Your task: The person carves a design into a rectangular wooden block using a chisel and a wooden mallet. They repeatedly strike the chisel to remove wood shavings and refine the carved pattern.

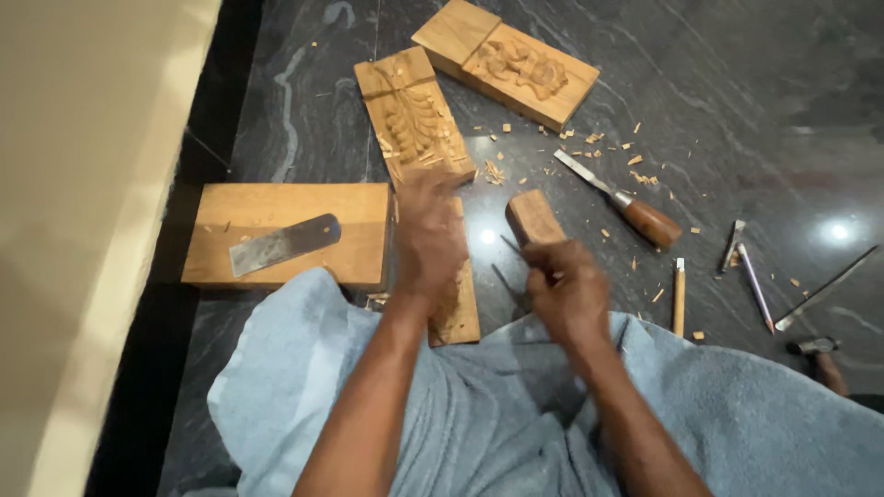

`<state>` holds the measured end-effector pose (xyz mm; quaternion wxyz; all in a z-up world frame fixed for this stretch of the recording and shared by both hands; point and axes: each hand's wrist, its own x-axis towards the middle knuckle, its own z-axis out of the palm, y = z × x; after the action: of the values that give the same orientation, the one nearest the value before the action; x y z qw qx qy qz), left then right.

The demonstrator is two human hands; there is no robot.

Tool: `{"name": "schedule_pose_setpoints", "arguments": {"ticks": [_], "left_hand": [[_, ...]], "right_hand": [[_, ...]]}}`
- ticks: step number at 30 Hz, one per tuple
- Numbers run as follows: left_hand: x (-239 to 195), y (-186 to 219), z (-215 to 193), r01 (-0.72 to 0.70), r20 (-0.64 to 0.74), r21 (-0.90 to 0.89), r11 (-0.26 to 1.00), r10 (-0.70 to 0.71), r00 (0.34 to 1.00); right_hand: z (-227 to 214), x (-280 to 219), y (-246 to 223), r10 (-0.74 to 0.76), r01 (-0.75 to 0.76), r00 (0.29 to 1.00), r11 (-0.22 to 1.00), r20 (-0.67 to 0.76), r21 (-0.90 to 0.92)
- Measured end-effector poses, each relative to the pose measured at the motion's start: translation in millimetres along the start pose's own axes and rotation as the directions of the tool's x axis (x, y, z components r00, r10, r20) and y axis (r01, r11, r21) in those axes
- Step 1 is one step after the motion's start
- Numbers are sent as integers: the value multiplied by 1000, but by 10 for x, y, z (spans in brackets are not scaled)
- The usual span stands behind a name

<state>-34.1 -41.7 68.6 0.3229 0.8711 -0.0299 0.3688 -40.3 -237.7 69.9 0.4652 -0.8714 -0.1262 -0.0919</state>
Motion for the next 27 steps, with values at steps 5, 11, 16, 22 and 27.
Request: {"name": "schedule_pose_setpoints", "arguments": {"ticks": [5,11,16,22,27], "left_hand": [[-46,756,-65,329,468,-285,900,-169,867],[-120,575,-114,424,653,-142,894,-237,719],[-171,177,-217,708,470,-480,519,-529,706],[-326,-282,-124,649,457,-750,123,-612,645],[-484,-351,60,694,409,-541,476,-572,711]], "right_hand": [[-479,288,-429,-94,101,980,994,177,-28],[-735,487,-1016,-415,446,831,895,371,1],[-914,507,-898,-268,283,920,959,285,-12],[-876,287,51,-31,157,960,882,278,-444],[-461,-109,479,269,-94,914,869,304,-486]]}}
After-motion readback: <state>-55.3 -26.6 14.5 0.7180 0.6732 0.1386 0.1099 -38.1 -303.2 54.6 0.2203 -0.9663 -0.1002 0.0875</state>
